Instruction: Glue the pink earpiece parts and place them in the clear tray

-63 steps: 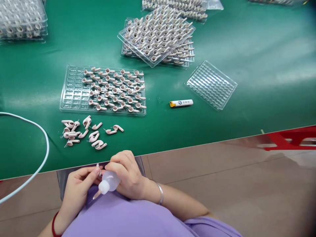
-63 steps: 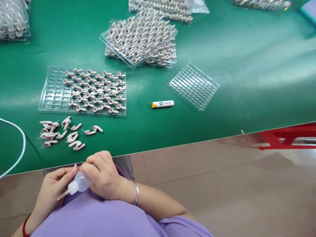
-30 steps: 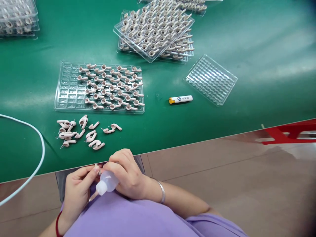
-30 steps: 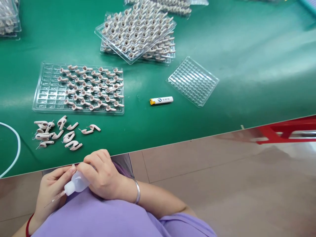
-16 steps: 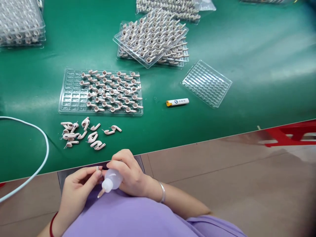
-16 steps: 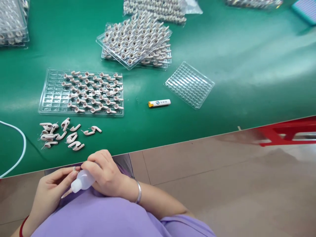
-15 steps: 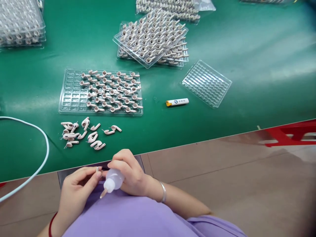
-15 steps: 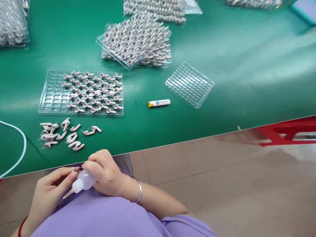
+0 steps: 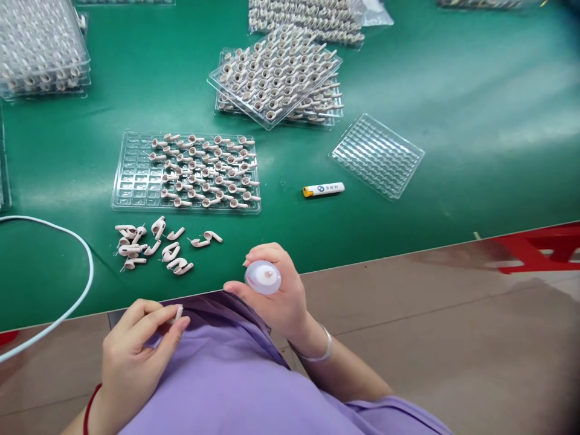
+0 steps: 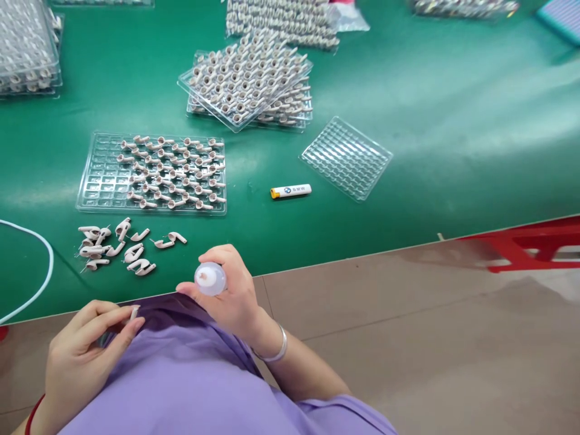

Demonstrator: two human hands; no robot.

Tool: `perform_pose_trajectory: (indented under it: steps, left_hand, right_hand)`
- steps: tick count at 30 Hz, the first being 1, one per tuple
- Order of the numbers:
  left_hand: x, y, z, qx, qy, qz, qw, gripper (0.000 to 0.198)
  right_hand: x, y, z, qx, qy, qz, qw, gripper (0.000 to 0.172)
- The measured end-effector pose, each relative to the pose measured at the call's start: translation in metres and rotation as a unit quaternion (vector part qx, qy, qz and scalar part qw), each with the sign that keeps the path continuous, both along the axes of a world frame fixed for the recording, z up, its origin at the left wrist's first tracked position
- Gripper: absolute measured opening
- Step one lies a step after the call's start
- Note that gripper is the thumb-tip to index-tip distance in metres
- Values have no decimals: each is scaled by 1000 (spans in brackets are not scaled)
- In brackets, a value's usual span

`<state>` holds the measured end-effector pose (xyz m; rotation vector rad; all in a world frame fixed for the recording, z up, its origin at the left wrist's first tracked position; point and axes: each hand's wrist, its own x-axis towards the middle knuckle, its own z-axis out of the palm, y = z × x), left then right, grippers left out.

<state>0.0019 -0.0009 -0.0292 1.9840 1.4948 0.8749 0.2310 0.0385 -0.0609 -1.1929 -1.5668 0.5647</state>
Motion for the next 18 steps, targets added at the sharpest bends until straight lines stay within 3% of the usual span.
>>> perform_pose_trajectory:
  steps: [4, 6, 10, 14, 18]
  left_hand:
    - [1, 27, 8, 51, 31, -16, 998, 14]
    - [-1, 57, 14, 113, 73, -14, 991, 8]
    - [-5, 134, 25, 187, 174, 35, 966, 17]
    - [-7, 194, 23, 149, 248, 55, 956, 27]
    - [-4, 217, 15, 122, 292, 33, 948, 31]
  right_hand:
    - [10, 11, 1, -46, -14, -35, 998, 34]
    - [12, 20, 3, -72, -31, -40, 996, 28]
    - [13, 37, 8, -75, -77, -11, 994, 23]
    - [14, 46, 5, -50, -112, -12, 992, 26]
    - [16, 46, 0, -53, -115, -18, 992, 27]
